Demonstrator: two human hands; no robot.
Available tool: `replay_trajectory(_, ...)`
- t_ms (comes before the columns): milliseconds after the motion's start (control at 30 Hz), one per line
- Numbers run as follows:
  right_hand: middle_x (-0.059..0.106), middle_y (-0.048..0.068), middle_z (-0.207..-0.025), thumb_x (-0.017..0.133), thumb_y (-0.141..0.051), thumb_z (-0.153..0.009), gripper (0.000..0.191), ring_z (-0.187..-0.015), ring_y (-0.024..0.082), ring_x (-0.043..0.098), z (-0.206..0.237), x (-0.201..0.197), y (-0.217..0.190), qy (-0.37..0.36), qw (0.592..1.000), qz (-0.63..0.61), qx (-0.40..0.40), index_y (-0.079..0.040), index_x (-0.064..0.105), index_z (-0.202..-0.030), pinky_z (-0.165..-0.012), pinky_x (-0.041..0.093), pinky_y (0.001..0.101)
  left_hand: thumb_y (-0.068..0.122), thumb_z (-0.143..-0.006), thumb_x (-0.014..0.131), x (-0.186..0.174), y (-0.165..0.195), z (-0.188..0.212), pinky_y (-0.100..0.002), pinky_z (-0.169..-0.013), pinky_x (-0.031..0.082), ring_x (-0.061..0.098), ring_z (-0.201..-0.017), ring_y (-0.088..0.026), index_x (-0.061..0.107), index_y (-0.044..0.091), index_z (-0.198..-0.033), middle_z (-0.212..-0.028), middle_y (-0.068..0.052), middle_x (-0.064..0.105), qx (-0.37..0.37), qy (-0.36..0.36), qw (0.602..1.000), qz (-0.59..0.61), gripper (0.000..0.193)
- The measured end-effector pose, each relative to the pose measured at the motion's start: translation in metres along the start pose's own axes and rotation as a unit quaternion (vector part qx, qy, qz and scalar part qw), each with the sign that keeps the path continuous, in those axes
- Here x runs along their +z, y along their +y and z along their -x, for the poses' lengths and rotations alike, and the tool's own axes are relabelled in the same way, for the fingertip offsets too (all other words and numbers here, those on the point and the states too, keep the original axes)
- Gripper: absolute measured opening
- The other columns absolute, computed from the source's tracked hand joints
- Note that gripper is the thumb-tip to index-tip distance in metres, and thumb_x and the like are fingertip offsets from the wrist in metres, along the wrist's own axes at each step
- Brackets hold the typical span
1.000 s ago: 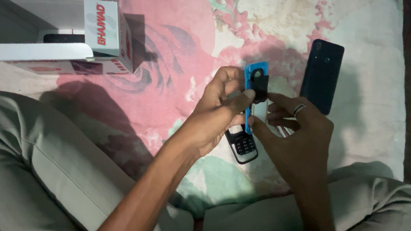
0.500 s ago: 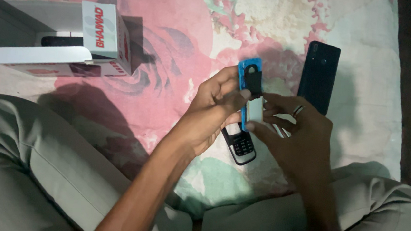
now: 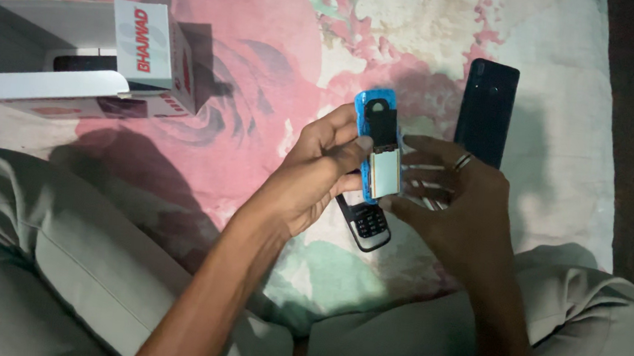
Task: The person disassembles a blue feature phone using a screwdriver, removes the back cover and internal components, and then reassembles the phone by replacing the back cover and securing it.
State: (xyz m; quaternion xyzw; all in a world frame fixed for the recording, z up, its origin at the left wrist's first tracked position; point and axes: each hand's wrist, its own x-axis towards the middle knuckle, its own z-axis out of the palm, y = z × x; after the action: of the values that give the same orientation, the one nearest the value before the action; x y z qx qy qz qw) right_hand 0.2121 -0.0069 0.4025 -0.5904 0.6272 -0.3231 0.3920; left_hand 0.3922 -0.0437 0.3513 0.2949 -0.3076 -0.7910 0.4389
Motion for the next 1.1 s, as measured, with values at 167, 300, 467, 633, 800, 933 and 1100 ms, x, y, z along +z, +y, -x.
replay_trajectory(167,0.075,0.010,-0.096,0.084,0.005,-0.065,0.067,-0.084,0.015,0.074,0.000,0.000,-0.001,-0.027,0.997,-0.050,0.042,-0.002,0.066,-0.129,-0.073,0.062,0.0277,0.000,-0.103,0.044,0.001,0.001,-0.001,-0.038,-0.094,0.062,0.067,-0.111,-0.017,0.050,0.004,-0.141,-0.125,-0.009,0.066,-0.003,-0.006,1.000,-0.003,0.038)
replay_trajectory(300,0.073,0.010,-0.094,0.086,0.006,-0.062,0.069,-0.083,0.015,0.073,0.000,-0.002,0.002,-0.027,0.996,-0.081,0.031,0.000,0.063,-0.127,-0.075,0.063,0.0281,0.000,-0.103,0.043,0.001,0.002,0.000,-0.038,-0.096,0.061,0.067,-0.112,-0.018,0.052,0.004,-0.141,-0.126,-0.010,0.066,-0.007,-0.028,1.000,-0.010,0.039)
replay_trajectory(467,0.068,0.009,-0.094,0.088,0.006,-0.058,0.083,-0.084,0.016,0.071,-0.001,-0.001,0.005,-0.047,0.995,-0.076,0.045,-0.005,0.052,-0.133,-0.073,0.063,0.0300,-0.002,-0.103,0.043,0.001,0.000,0.001,-0.037,-0.095,0.062,0.067,-0.109,-0.018,0.054,0.000,-0.141,-0.122,-0.011,0.066,-0.012,-0.024,0.999,-0.020,0.039)
replay_trajectory(633,0.069,0.009,-0.097,0.089,0.004,-0.062,0.086,-0.091,0.016,0.072,0.000,0.002,0.003,-0.045,0.999,-0.015,-0.024,-0.007,0.049,-0.137,-0.082,0.060,0.0307,-0.005,-0.097,0.043,0.001,0.000,0.000,-0.036,-0.094,0.062,0.068,-0.108,-0.018,0.054,0.003,-0.143,-0.120,-0.010,0.067,-0.012,-0.011,1.000,-0.021,0.047)
replay_trajectory(800,0.071,0.005,-0.096,0.090,0.000,-0.060,0.086,-0.089,0.014,0.074,0.002,0.004,-0.002,-0.026,0.999,0.047,0.003,-0.012,0.055,-0.138,-0.079,0.061,0.0299,0.004,-0.105,0.048,0.008,-0.001,0.001,-0.037,-0.088,0.060,0.067,-0.107,-0.017,0.057,0.003,-0.139,-0.121,-0.009,0.070,0.024,0.000,0.996,-0.090,0.035)
replay_trajectory(933,0.074,0.004,-0.105,0.091,-0.003,-0.062,0.066,-0.092,0.013,0.072,0.003,0.001,-0.005,-0.020,0.997,0.062,-0.047,-0.011,0.070,-0.123,-0.081,0.060,0.0297,0.006,-0.101,0.047,0.008,0.002,0.000,-0.037,-0.087,0.063,0.069,-0.102,-0.017,0.059,0.006,-0.136,-0.114,-0.006,0.071,-0.007,0.024,0.995,-0.094,0.036)
replay_trajectory(1100,0.075,0.005,-0.096,0.090,-0.005,-0.066,0.058,-0.087,0.013,0.073,0.005,-0.006,-0.007,-0.034,0.991,0.112,-0.059,-0.014,0.075,-0.122,-0.079,0.059,0.0286,0.009,-0.101,0.049,0.007,0.004,0.000,-0.034,-0.087,0.062,0.068,-0.100,-0.013,0.061,0.007,-0.134,-0.109,-0.004,0.070,-0.025,0.041,0.993,-0.104,0.035)
